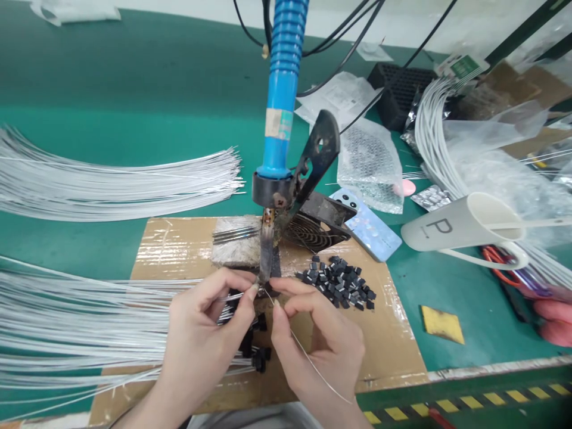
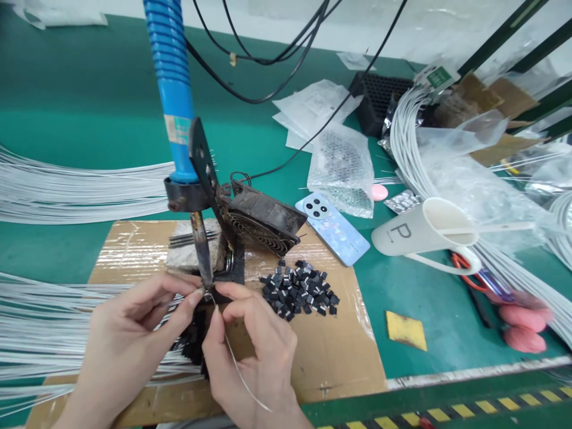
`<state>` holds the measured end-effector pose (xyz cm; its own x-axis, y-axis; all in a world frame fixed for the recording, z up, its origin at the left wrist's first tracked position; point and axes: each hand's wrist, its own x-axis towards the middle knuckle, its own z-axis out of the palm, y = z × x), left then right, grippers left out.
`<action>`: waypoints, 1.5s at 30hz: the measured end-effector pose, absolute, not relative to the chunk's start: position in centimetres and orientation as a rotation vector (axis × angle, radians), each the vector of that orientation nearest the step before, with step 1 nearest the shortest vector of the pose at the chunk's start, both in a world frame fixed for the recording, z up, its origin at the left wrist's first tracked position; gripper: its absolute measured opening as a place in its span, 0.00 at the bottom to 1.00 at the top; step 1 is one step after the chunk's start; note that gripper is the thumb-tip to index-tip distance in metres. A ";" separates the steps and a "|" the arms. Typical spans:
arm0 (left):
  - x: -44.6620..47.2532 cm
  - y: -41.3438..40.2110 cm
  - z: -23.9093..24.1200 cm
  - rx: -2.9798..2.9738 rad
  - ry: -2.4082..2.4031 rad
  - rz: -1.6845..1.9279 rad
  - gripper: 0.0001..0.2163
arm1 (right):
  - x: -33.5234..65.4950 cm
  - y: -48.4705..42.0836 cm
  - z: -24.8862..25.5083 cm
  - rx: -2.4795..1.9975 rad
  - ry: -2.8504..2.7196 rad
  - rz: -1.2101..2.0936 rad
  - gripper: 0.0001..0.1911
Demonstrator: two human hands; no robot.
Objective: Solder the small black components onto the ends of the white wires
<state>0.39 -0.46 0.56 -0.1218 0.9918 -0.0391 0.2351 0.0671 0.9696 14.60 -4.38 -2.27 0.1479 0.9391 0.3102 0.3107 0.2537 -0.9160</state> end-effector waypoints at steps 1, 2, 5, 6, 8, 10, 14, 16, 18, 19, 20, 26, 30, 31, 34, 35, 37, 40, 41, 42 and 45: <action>0.4 -0.4 0.6 1.287 1.497 1.131 0.05 | 14.6 -4.4 -2.3 -1.278 -1.390 0.698 0.11; 0.5 -0.4 0.6 1.289 1.494 1.133 0.06 | 14.6 -4.4 -2.3 -1.283 -1.391 0.699 0.11; 0.7 -0.2 0.8 1.290 1.485 1.139 0.06 | 14.6 -4.4 -2.4 -1.290 -1.392 0.699 0.11; 0.7 -0.2 0.8 1.288 1.484 1.137 0.06 | 14.6 -4.4 -2.4 -1.288 -1.391 0.698 0.11; 0.7 -0.2 0.8 1.285 1.481 1.138 0.06 | 14.5 -4.4 -2.4 -1.283 -1.383 0.693 0.11; 0.5 -0.3 0.8 1.284 1.480 1.143 0.05 | 14.5 -4.3 -2.4 -1.282 -1.374 0.687 0.11; 0.3 -0.4 0.7 1.275 1.486 1.143 0.06 | 14.5 -4.2 -2.3 -1.278 -1.377 0.690 0.11; 0.4 -0.4 0.7 1.268 1.488 1.148 0.06 | 14.6 -4.2 -2.3 -1.281 -1.384 0.696 0.11; 0.5 -0.4 0.6 1.268 1.491 1.142 0.05 | 14.6 -4.3 -2.2 -1.287 -1.392 0.696 0.11; 0.6 -0.4 0.6 1.270 1.495 1.134 0.06 | 14.6 -4.3 -2.2 -1.289 -1.399 0.694 0.11; 0.6 -0.4 0.5 1.274 1.500 1.122 0.06 | 14.7 -4.4 -2.2 -1.293 -1.405 0.689 0.10; 0.6 -0.3 0.7 1.270 1.522 1.093 0.05 | 14.6 -4.3 -2.4 -1.300 -1.418 0.649 0.10; 0.6 -0.4 0.9 1.278 1.518 1.093 0.05 | 14.5 -4.3 -2.3 -1.307 -1.414 0.643 0.10; 0.6 -0.4 0.9 1.277 1.512 1.099 0.05 | 14.5 -4.3 -2.3 -1.302 -1.415 0.638 0.10; 0.5 -0.4 0.9 1.276 1.500 1.116 0.05 | 14.5 -4.3 -2.3 -1.286 -1.418 0.634 0.10; 0.5 -0.4 0.9 1.274 1.500 1.114 0.05 | 14.5 -4.2 -2.2 -1.284 -1.419 0.636 0.10; 0.4 -0.4 0.9 1.277 1.498 1.115 0.06 | 14.5 -4.2 -2.3 -1.287 -1.418 0.642 0.10; 0.4 -0.5 0.9 1.277 1.493 1.116 0.06 | 14.5 -4.2 -2.3 -1.288 -1.412 0.643 0.10; 0.4 -0.5 0.9 1.275 1.490 1.115 0.06 | 14.5 -4.2 -2.3 -1.288 -1.412 0.642 0.10; 0.4 -0.5 0.9 1.275 1.489 1.114 0.06 | 14.5 -4.2 -2.3 -1.288 -1.414 0.638 0.09; 0.4 -0.5 0.9 1.294 1.493 1.112 0.06 | 14.5 -4.2 -2.4 -1.282 -1.422 0.626 0.09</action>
<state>0.39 -0.45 0.93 -0.1073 0.9932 -0.0456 0.2406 0.0704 0.9681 14.51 -4.23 -2.35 0.1495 0.9229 0.3549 0.3615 0.2831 -0.8884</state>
